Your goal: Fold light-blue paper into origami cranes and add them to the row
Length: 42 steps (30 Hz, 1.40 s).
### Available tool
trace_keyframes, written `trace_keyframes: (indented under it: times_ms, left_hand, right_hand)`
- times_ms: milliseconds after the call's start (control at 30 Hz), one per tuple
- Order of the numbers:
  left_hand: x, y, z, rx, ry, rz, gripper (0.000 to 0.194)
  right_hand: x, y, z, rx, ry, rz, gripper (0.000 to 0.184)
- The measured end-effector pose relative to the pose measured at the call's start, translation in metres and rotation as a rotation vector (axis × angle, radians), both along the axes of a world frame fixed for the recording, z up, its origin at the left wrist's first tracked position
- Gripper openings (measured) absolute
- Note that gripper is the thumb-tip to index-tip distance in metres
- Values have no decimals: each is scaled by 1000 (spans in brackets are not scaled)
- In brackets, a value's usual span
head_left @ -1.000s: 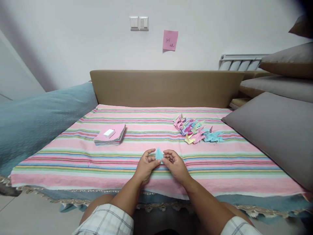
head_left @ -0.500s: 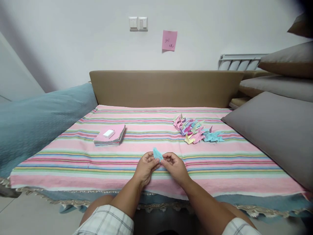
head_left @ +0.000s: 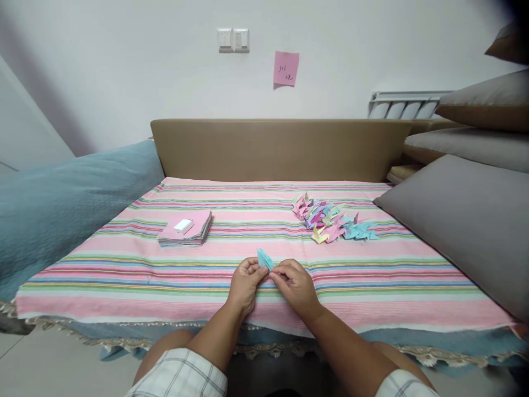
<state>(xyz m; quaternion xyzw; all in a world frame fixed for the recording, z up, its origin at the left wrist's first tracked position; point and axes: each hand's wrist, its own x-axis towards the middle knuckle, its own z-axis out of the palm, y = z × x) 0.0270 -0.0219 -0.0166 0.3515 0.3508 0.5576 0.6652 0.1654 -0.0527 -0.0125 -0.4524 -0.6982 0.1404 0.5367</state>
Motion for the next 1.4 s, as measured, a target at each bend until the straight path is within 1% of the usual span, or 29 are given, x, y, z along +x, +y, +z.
trace_keyframes:
  times_ms: [100, 167, 267, 333, 400, 533, 667, 767, 833, 967, 1100, 1400]
  left_hand:
    - [1, 1, -4, 58, 38, 21, 37]
    - [1, 0, -5, 71, 60, 26, 36]
    - [2, -2, -2, 69, 52, 15, 35]
    - [2, -5, 1, 50, 20, -15, 36]
    - [2, -7, 5, 19, -24, -58, 38]
    - [0, -9, 7, -25, -108, -127, 39]
    - [-1, -9, 5, -53, -153, -155, 37]
    - [-2, -8, 5, -49, -175, -206, 37]
    - [-2, -8, 5, -45, -181, -226, 36]
    - [-2, -8, 6, -44, -169, -234, 31]
    - [-1, -9, 5, -24, -163, -256, 31]
    - [-2, -9, 7, -15, -184, -290, 28]
  right_hand:
    - [-1, -2, 0, -38, -1, 31, 12]
    - [-3, -1, -3, -137, 78, 35, 12]
    - [-5, 3, -7, -313, 334, 55, 20]
    - [-6, 6, -8, -389, 520, 92, 28]
    - [-6, 8, -7, -447, 657, 133, 33]
    - [-4, 10, -2, -514, 792, 209, 34]
    - [-4, 9, -1, -509, 873, 259, 33]
    - [-4, 9, -2, -486, 905, 279, 32]
    - [-4, 9, -2, -475, 889, 289, 31]
    - [-4, 9, -2, -462, 836, 286, 29]
    - [-3, 8, -1, -475, 817, 262, 30]
    - [-2, 7, 2, -502, 771, 261, 31]
